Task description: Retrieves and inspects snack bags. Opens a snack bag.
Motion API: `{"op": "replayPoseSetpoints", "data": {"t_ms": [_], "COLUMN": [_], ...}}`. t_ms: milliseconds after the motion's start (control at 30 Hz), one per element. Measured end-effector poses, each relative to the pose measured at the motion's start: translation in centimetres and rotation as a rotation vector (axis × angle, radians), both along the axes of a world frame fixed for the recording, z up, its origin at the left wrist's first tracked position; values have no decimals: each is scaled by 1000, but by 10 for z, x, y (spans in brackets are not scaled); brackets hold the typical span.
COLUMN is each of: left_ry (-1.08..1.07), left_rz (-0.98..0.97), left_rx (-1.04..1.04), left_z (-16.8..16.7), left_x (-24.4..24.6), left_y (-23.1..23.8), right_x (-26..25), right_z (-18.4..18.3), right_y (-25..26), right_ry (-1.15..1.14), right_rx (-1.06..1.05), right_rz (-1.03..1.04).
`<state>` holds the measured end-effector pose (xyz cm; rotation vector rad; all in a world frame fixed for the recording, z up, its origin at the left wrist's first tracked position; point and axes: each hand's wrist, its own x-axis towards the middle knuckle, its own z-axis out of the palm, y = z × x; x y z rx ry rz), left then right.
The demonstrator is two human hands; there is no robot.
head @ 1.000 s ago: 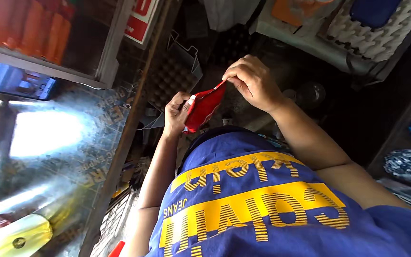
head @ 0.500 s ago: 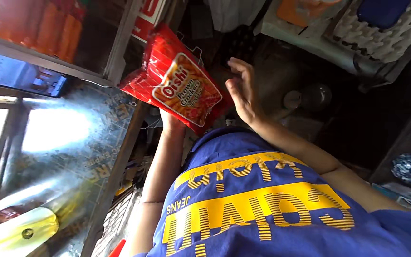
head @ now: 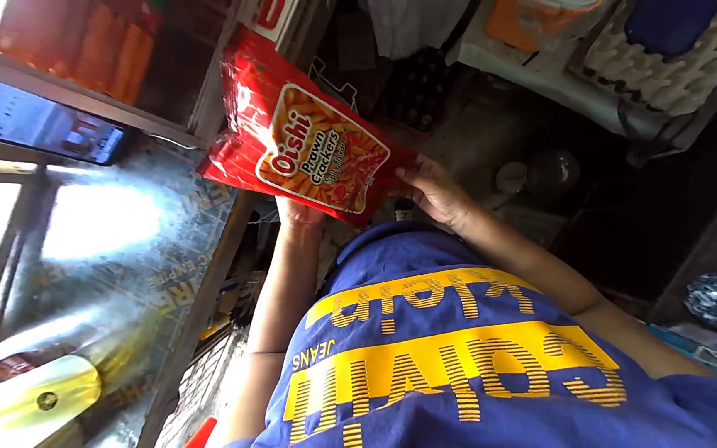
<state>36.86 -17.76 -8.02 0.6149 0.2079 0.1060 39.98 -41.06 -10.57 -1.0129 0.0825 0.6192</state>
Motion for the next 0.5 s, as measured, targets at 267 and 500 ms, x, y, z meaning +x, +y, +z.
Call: {"op": "replayPoseSetpoints", "data": {"t_ms": [267, 500], "left_ry": [1, 157], "left_rz": [-92, 163], "left_rx": [508, 767], "left_z": [-10, -28], "left_x": [-12, -23], "left_y": [42, 15], "right_x": [19, 23], "right_z": [10, 10], "right_y": [-32, -42], "right_ry": [-218, -588], "right_rx": [-188, -437], "right_rz": [-230, -350]}}
